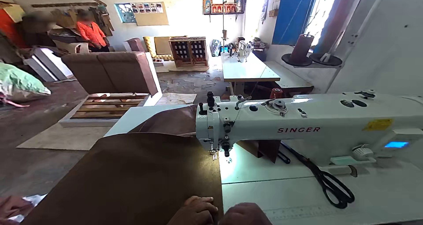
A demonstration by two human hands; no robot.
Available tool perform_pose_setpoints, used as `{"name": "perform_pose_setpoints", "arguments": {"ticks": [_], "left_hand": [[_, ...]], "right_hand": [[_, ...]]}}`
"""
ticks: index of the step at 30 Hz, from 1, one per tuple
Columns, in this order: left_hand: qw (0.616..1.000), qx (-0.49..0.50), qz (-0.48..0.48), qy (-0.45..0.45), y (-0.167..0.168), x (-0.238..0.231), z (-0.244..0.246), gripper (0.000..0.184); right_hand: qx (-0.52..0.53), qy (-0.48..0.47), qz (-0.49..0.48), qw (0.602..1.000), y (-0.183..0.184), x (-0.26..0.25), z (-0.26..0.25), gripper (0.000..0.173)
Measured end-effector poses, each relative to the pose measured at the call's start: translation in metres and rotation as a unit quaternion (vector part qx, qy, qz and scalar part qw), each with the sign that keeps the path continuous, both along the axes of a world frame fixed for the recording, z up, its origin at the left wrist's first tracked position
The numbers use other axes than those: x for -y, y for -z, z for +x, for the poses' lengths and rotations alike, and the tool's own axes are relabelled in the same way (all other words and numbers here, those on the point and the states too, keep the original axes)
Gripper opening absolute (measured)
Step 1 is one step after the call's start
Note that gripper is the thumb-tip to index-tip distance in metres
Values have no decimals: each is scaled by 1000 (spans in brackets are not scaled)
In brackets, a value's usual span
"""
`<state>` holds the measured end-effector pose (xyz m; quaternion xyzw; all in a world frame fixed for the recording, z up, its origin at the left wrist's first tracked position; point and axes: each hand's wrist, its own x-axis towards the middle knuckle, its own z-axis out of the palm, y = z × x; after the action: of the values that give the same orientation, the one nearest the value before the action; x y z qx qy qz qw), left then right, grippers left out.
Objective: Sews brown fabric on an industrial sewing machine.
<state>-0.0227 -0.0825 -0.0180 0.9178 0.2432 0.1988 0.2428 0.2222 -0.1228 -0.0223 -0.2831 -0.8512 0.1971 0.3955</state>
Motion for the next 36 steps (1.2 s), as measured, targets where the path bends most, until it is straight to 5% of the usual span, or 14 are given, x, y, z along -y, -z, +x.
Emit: {"name": "perform_pose_setpoints", "arguments": {"ticks": [5,24,32,36], "left_hand": [[1000,-2,4,10,-3,-9,-1,22],[995,-25,93,-24,8,-82,8,15],[987,-129,72,-65,-22,-41,21,15],[977,-69,135,-150,-7,-18,25,15]], "right_hand": [[127,16,-51,990,4,-13,8,30],[164,199,-48,965,12,-44,-12,39],[163,196,-66,965,10,-45,-10,41],[164,190,-78,965,6,-45,-10,41]]}}
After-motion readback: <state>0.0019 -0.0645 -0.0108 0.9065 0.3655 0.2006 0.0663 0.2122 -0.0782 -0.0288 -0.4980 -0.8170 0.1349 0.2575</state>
